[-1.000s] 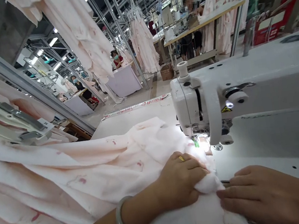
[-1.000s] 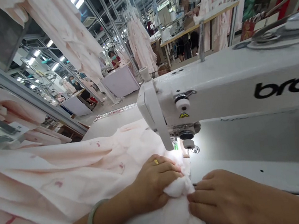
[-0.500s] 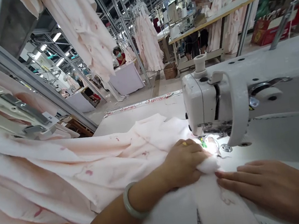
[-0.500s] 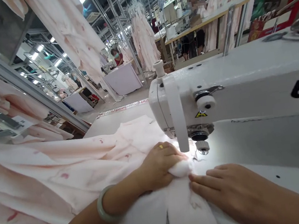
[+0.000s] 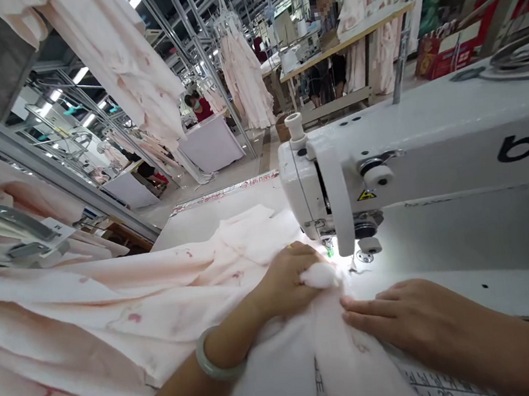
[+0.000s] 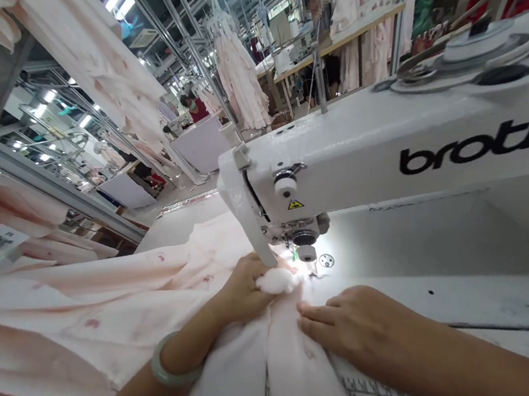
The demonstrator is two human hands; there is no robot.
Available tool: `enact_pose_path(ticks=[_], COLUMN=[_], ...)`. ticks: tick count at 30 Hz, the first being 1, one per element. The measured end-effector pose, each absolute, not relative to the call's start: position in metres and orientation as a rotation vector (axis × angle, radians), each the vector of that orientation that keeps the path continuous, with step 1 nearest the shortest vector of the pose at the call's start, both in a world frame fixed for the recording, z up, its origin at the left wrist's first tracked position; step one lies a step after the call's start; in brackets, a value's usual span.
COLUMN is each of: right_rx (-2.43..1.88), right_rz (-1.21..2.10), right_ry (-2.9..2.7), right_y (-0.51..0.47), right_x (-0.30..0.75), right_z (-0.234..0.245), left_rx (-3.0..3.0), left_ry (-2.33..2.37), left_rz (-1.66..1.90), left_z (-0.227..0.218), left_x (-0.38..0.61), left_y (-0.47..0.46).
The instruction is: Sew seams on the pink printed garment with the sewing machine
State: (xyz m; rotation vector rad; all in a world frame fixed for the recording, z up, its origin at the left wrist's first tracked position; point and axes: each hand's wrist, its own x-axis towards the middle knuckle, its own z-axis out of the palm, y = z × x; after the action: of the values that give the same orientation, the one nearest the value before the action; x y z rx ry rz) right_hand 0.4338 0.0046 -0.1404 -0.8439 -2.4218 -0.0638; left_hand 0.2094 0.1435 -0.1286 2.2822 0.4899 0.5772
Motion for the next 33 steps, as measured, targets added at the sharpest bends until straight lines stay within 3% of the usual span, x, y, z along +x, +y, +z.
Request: enact_pose_path(ticks=[4, 8, 14, 21, 27, 33], right_rx=[-0.851, -0.85, -0.835, -0.864, -0.83, -0.947], right_rz=[-0.087, -0.08, 0.044, 0.326, 0.421, 0.113], right_ry=[-2.456, -2.502, -2.543, -2.565, -2.513, -2.296], right_y=[0.003, 0.004, 0.004, 0.001, 0.005, 0.021], right_x=[0.433, 0.432, 0.434, 0.439, 0.445, 0.464], right_z=[-0.152, -0.16, -0.152, -0.135, -0.123, -0.146], left_rx=[2.87, 3.134, 2.988, 2.726, 2.746, 2.931], left_ry=[0.064, 0.102, 0.533, 0.503, 0.482, 0.441], left_rz=[0.415, 0.226, 0.154, 0.594, 0.381, 0.327], left_z=[-0.128, -0.111, -0.114, -0.141, -0.134, -0.132], left_x=[0.201, 0.206, 0.21, 0.202, 0.203, 0.199], left_y=[0.155, 0.133, 0.093, 0.099, 0.1, 0.095])
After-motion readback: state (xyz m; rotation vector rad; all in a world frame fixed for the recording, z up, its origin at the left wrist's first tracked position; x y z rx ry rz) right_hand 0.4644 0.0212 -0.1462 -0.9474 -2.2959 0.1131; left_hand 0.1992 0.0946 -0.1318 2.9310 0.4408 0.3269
